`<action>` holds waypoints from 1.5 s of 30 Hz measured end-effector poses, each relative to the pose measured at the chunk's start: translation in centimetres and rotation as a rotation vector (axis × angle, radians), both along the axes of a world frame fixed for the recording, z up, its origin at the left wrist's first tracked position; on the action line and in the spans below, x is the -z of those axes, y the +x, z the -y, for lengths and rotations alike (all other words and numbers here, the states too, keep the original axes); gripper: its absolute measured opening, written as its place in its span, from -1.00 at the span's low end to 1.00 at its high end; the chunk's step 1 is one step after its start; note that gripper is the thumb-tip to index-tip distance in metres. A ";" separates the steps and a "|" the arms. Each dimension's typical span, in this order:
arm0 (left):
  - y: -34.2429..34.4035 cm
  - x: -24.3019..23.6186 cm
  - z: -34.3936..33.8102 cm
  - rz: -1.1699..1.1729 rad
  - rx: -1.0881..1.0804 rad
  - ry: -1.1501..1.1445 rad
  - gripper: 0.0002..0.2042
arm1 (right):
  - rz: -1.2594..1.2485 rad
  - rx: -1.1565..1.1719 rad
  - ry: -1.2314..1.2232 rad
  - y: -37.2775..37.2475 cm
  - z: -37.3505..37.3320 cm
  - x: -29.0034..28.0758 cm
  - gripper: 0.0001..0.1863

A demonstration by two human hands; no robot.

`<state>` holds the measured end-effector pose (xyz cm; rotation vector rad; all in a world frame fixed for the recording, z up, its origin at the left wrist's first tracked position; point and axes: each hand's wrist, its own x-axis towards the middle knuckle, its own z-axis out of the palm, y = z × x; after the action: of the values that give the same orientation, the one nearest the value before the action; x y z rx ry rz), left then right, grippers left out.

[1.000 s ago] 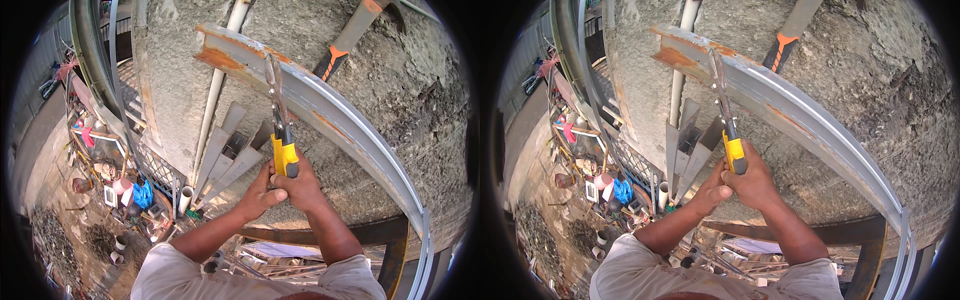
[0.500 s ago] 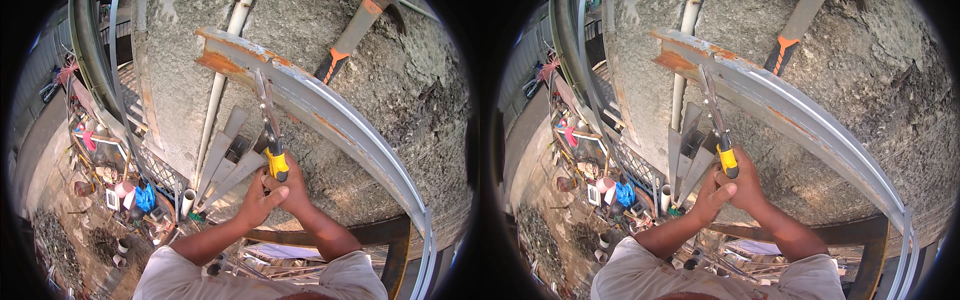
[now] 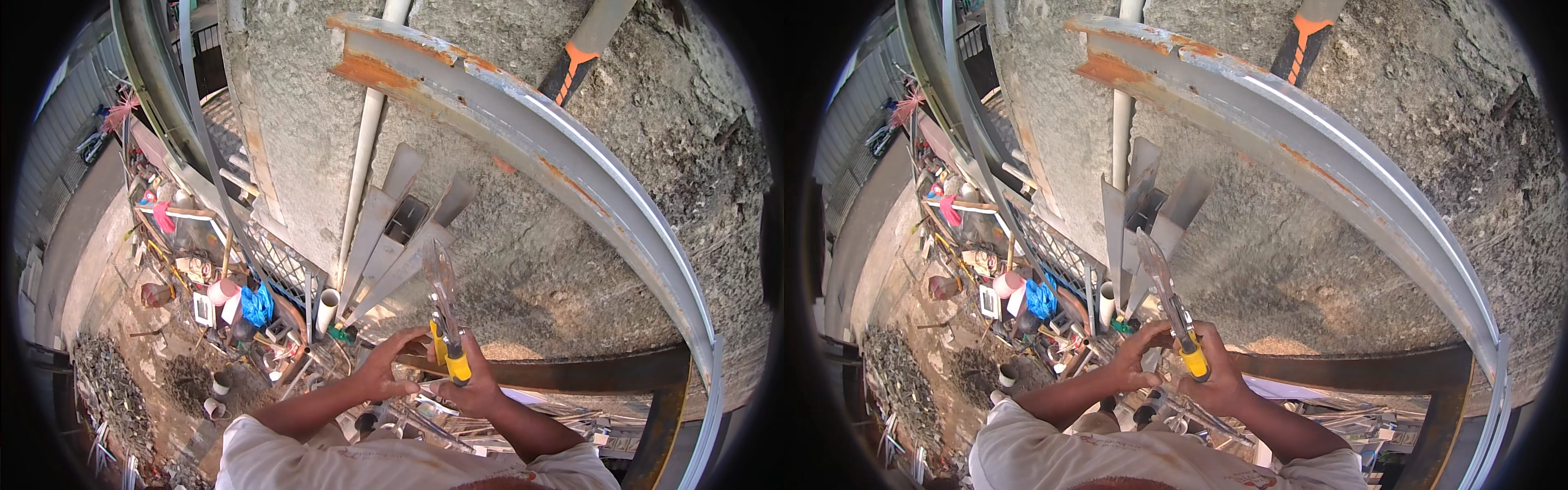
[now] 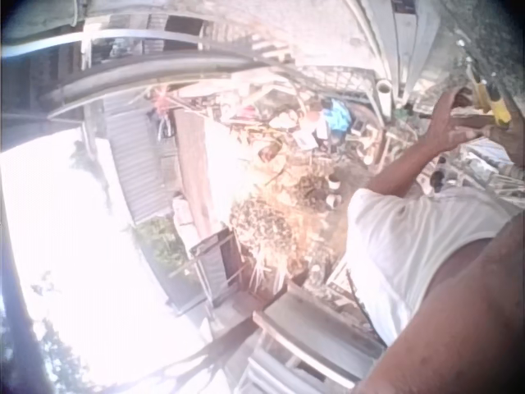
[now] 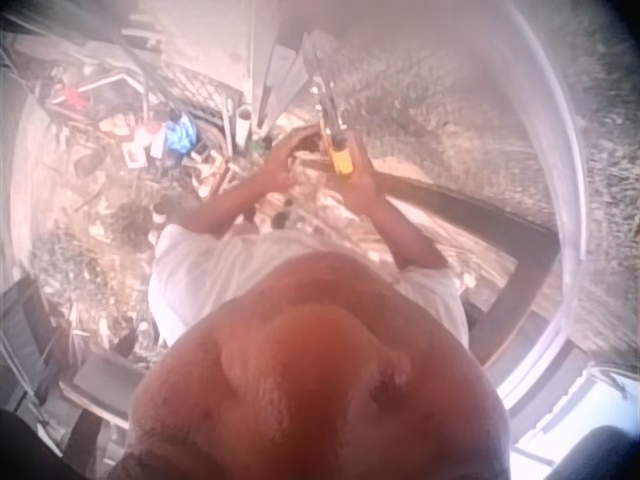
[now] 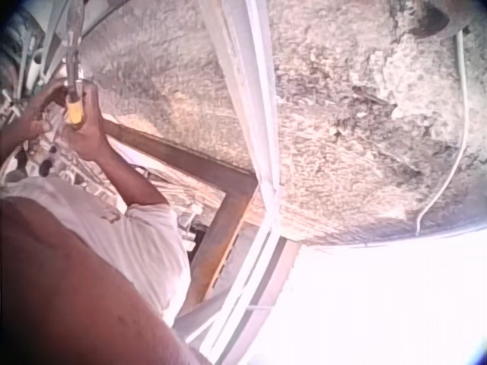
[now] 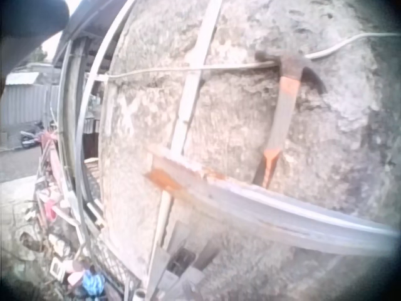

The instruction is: The person uses tin snips to cut a curved metal frame resting on a concrete surface. They repeatedly reposition the frame and snips to make successive cuts along the curve.

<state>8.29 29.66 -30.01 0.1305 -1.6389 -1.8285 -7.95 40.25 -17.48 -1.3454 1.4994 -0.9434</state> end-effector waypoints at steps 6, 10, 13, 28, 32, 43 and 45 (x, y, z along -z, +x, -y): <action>2.9 2.5 0.8 0.204 -0.176 -0.100 -0.42 | -1.136 0.435 -0.309 -5.1 -0.3 -11.4 -0.14; 2.5 5.2 -0.9 0.409 -0.135 -0.117 -0.52 | -1.800 0.526 -0.431 -7.1 -0.8 -18.8 -0.02; 2.6 9.1 -2.4 0.544 -0.083 -0.117 -0.57 | -2.094 0.487 -0.516 -6.6 0.8 -20.9 -0.03; 1.2 -8.1 9.7 -0.268 -0.641 -0.801 -0.58 | -2.372 0.491 -0.427 -3.4 5.9 -24.2 0.16; -2.6 -17.3 12.1 -0.380 -0.729 -1.017 -0.39 | -2.361 0.455 -0.429 -3.4 7.0 -23.7 0.18; -10.5 -23.7 12.0 -0.446 -1.000 -1.103 -0.50 | -2.479 0.436 -0.433 -2.4 8.1 -24.3 0.04; -10.8 -23.8 12.2 -0.453 -1.046 -1.108 -0.50 | -2.512 0.427 -0.398 -2.1 8.2 -24.5 0.03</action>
<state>-2.56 17.48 -6.21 0.0463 -1.5432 -0.0691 -10.04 32.10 7.07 -2.5711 3.3063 1.3064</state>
